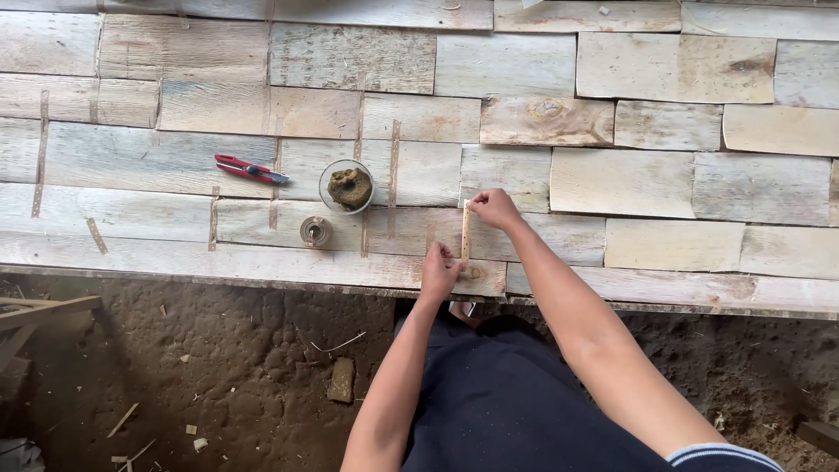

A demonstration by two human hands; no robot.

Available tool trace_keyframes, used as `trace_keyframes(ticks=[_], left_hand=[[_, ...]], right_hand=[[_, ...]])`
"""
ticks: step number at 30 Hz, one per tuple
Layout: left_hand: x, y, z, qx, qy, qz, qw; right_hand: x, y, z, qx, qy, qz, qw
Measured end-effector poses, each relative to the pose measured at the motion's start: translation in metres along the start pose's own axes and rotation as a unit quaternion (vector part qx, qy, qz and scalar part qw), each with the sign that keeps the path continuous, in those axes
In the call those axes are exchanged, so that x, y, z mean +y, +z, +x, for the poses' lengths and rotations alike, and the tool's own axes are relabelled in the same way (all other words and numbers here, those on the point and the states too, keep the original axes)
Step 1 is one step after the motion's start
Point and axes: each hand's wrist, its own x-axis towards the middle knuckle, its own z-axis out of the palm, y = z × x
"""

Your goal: Applying glue to thin wood strips and carefully positioning them onto a larger wooden panel to create a decorative or structural surface.

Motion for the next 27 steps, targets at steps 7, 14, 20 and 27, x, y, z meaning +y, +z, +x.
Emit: trace_keyframes(ticks=[7,14,20,27], left_hand=[[0.004,0.0,0.002,0.011,-0.002,-0.004,1.0],[0.0,0.004,0.003,0.002,-0.032,-0.022,0.999],[0.001,0.003,0.002,0.004,-0.019,-0.021,1.0],[-0.001,0.005,0.0,0.026,0.037,0.01,0.999]], right_hand=[[0.002,-0.003,0.0,0.006,0.01,-0.008,1.0],[-0.005,-0.005,-0.007,0.022,0.001,-0.017,1.0],[-0.005,-0.007,-0.01,0.022,-0.008,-0.005,1.0],[0.002,-0.003,-0.007,0.042,-0.038,0.016,0.998]])
